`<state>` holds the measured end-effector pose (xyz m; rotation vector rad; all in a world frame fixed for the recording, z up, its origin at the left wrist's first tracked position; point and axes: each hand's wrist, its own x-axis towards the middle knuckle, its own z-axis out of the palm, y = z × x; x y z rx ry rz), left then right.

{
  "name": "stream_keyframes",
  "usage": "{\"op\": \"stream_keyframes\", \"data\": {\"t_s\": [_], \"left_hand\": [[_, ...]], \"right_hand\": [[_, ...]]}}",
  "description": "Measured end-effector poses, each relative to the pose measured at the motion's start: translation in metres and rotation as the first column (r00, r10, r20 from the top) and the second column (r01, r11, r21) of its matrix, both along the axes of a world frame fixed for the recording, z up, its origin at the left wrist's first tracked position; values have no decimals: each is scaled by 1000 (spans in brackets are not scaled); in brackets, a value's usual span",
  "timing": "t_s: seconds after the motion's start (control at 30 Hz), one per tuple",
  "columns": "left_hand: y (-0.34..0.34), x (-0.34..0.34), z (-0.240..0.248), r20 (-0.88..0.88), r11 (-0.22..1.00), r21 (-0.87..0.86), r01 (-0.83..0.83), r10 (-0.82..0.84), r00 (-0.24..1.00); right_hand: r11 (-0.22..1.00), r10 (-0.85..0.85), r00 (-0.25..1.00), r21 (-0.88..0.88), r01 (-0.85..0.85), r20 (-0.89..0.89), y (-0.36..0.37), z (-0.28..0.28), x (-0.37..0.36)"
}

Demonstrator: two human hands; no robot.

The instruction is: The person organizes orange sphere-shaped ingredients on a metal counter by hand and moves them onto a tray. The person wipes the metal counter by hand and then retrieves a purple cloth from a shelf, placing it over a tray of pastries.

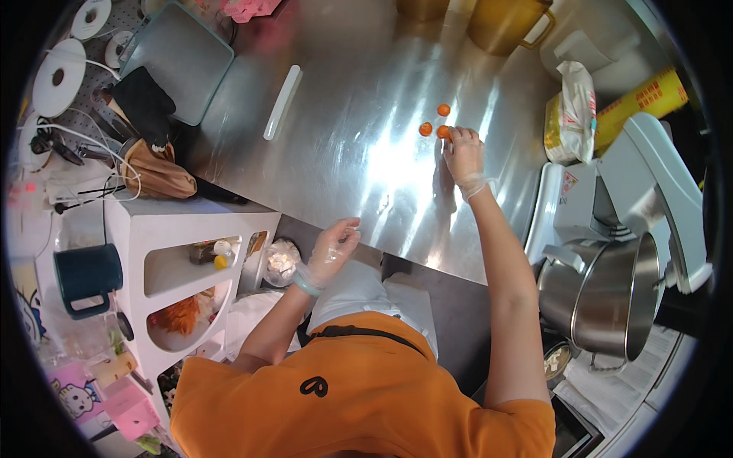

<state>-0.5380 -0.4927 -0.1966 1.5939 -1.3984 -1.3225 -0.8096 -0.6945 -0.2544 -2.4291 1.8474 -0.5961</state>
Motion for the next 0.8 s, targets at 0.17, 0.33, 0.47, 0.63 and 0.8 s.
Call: {"op": "stream_keyframes", "data": {"t_s": [0.17, 0.33, 0.47, 0.63, 0.8], "left_hand": [[-9, 40, -9, 13, 999, 10, -41, 41, 999], [-24, 49, -4, 47, 995, 77, -71, 68, 997], [-43, 34, 9, 0, 997, -21, -73, 73, 997], [-74, 1, 20, -89, 993, -121, 18, -29, 996], [-103, -40, 64, -724, 983, 163, 89, 58, 687]], "right_hand": [[994, 105, 984, -15, -108, -147, -45, -23, 13], [982, 191, 959, 55, -183, -208, -58, -28, 10], [983, 182, 968, 29, -180, -171, -57, -19, 3], [996, 92, 894, -28, -89, 438, -17, 29, 21], [945, -80, 464, 216, -247, 882, 61, 114, 50]]}}
